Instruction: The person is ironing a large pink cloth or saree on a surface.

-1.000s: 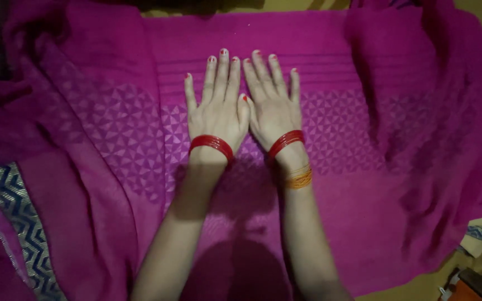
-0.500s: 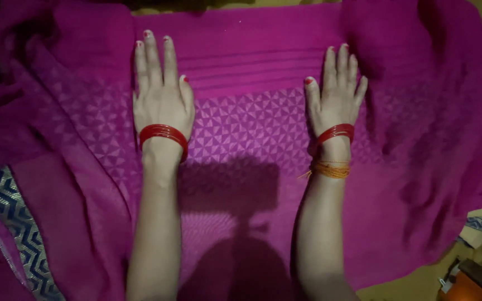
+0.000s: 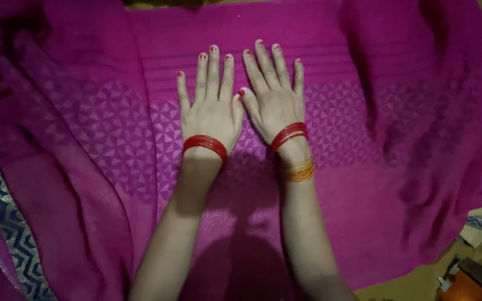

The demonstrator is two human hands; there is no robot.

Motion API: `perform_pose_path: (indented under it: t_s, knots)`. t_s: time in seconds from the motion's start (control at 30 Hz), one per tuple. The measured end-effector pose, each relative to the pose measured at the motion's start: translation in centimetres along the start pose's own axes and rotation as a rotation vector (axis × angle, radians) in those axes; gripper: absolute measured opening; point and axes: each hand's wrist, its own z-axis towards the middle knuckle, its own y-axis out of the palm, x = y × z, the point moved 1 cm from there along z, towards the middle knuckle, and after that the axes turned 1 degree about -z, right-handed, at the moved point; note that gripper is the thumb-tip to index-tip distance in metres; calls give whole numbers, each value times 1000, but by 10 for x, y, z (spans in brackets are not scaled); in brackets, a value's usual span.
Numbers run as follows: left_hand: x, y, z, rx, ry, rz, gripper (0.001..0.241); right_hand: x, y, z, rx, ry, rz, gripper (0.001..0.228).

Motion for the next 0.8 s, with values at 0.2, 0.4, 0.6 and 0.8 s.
perform_pose_path:
  t_s: [0.2, 0.4, 0.6, 0.8]
  knots:
    - [-23, -2, 6, -7, -9, 13, 64, 21, -6, -2, 2, 132, -23, 68]
    - [-52, -16, 8, 8, -37, 27, 62, 58, -5, -16, 34, 296, -15, 71]
    - [-53, -24, 5, 59, -143, -271, 62, 78, 4, -27, 115, 424, 21, 70]
    - [5, 9, 0, -11, 3, 43, 67, 9, 13, -17, 33, 94, -33, 64]
